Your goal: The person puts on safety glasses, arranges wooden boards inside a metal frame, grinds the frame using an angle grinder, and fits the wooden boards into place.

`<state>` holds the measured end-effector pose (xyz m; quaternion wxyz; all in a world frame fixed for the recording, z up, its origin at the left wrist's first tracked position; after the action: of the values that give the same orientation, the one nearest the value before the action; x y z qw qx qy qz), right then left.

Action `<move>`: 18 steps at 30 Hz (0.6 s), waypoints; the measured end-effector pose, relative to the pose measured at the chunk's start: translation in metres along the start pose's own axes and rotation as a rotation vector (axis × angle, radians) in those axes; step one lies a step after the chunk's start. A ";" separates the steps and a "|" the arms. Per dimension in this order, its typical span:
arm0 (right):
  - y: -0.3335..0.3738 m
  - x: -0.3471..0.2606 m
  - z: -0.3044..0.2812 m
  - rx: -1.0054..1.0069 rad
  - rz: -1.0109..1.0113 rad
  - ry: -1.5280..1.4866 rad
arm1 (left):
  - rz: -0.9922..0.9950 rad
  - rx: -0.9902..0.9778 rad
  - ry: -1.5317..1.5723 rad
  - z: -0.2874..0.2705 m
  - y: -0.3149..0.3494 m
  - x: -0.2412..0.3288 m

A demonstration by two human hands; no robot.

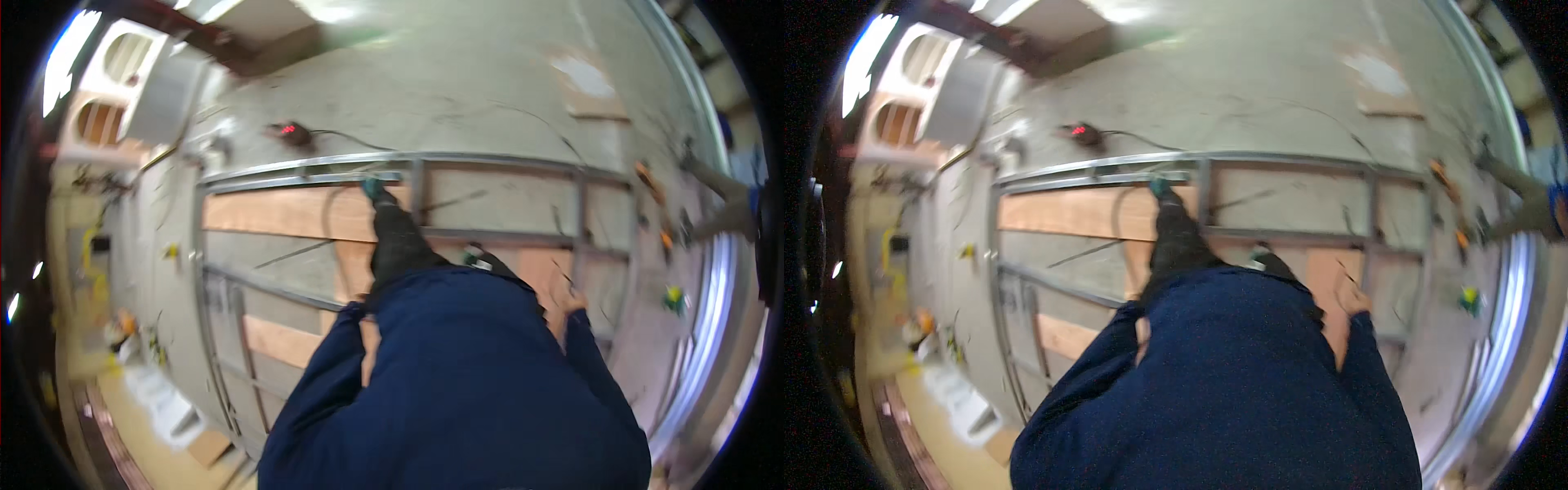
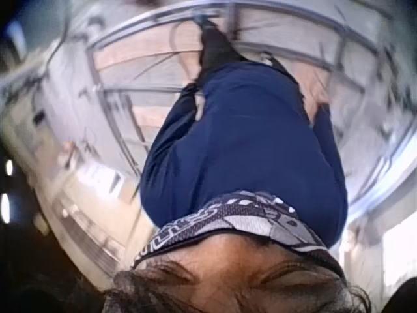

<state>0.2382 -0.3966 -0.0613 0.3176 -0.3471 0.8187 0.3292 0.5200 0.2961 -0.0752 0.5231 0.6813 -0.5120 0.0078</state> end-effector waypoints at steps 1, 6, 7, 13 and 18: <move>0.001 -0.002 0.001 -0.030 -0.067 0.025 | -0.003 0.040 -0.053 -0.011 -0.012 -0.008; 0.040 0.016 0.000 -0.038 0.642 -0.220 | -0.088 0.181 0.254 -0.020 -0.046 0.036; 0.053 0.004 -0.005 0.029 0.735 -0.295 | -0.199 0.125 0.493 -0.007 -0.039 0.053; 0.017 -0.055 0.001 0.063 0.603 -0.169 | 0.248 0.105 -0.031 0.040 0.029 0.205; -0.005 -0.148 0.013 0.195 -0.052 0.227 | 0.219 -0.175 -0.430 0.117 0.044 0.105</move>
<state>0.3287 -0.3362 0.0397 0.2639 -0.3707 0.8681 0.1983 0.4777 0.1427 -0.0393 0.4550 0.5601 -0.6810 -0.1249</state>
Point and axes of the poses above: each hand's wrist, its own y-axis away from the middle knuckle, its own z-axis out of the palm, x = y × z, the point moved 9 cm from there along -y, towards the middle knuckle, and after that the axes turned 5 degrees about -y, right-handed, at the moved point
